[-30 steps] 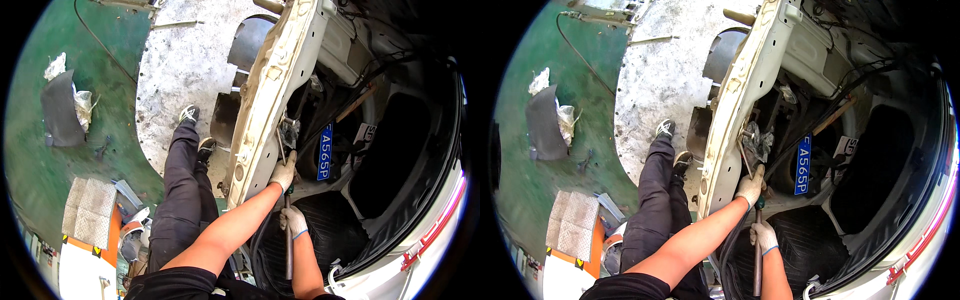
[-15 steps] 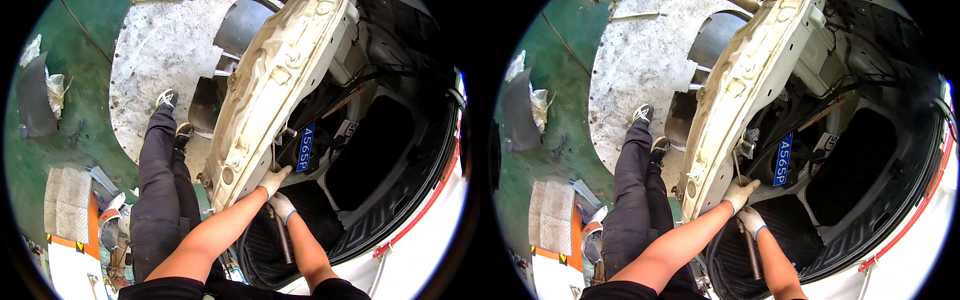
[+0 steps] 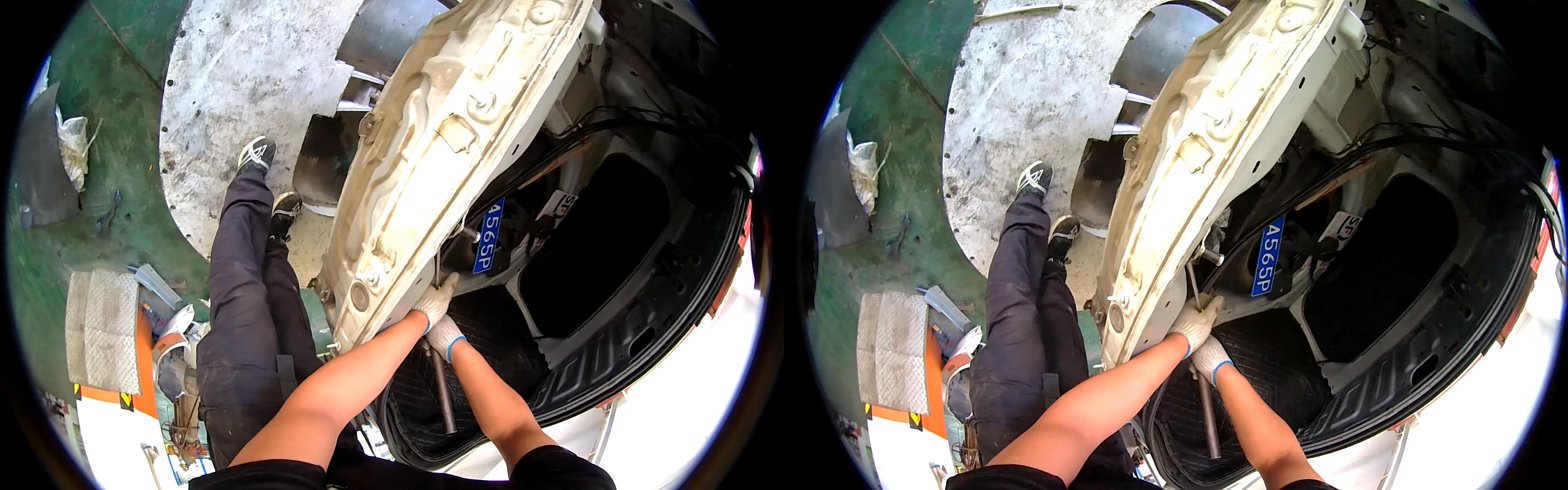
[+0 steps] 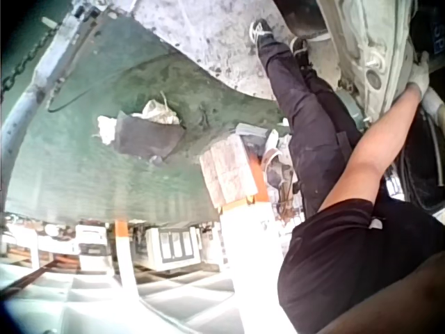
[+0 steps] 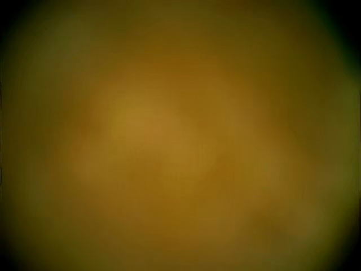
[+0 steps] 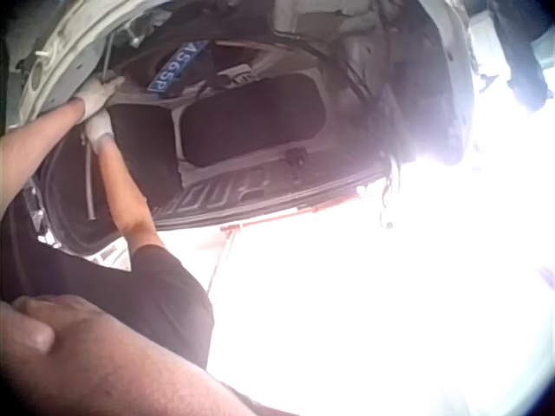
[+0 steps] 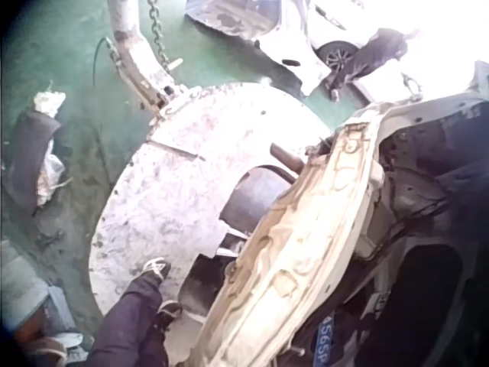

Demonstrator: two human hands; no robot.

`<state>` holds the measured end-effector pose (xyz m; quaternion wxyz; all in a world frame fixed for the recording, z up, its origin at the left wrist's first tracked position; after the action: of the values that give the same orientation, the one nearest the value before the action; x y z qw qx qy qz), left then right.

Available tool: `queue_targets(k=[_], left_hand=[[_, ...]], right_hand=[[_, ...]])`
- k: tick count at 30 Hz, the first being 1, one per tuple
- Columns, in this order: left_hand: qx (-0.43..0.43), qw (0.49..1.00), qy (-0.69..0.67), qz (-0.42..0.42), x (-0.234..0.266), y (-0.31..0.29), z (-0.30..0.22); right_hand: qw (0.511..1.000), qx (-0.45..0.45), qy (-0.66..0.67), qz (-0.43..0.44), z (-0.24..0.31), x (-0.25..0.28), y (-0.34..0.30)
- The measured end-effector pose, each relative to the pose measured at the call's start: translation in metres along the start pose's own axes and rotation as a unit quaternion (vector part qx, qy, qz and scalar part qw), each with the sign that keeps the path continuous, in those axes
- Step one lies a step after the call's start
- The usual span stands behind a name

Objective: The person places a plastic bag over their head, then walks to a white car and uses a screwdriver and hammer to work on the rear bumper area, prying and striking components near the license plate.

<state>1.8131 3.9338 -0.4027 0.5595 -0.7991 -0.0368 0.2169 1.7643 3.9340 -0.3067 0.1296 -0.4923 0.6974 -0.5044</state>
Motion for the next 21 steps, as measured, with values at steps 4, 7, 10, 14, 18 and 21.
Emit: queue_targets(k=[4,7,10,14,18,21], left_hand=[[-0.003,0.999,0.033,-0.015,-0.006,0.007,0.007],[-0.003,0.999,0.043,-0.029,-0.009,0.007,0.008],[0.012,0.999,0.036,-0.018,-0.005,0.006,0.006],[0.036,0.998,0.044,-0.007,0.007,0.001,-0.002],[0.012,0.999,-0.004,0.046,0.028,-0.015,-0.025],[0.026,0.997,-0.025,0.075,0.038,-0.026,-0.040]], right_hand=[[1.000,0.005,0.011,0.017,0.004,-0.001,0.003],[1.000,0.003,-0.002,0.008,0.007,-0.003,0.001],[1.000,-0.012,0.015,0.013,0.004,-0.004,0.005],[1.000,0.001,0.020,0.020,0.010,-0.005,0.003],[0.999,0.011,0.027,0.022,0.007,-0.005,0.008],[0.999,0.003,0.029,0.015,-0.001,-0.004,0.004]])
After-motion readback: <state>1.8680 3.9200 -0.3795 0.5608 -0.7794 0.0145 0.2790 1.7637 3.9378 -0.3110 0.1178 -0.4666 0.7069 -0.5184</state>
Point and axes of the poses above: each hand's wrist, its own y-axis towards the middle knuckle, its own x-axis out of the back of the hand, z = x × y, the point moved 5 cm from there along y, towards the middle knuckle, and after that the axes turned 6 degrees about y, right-handed, at the moved point
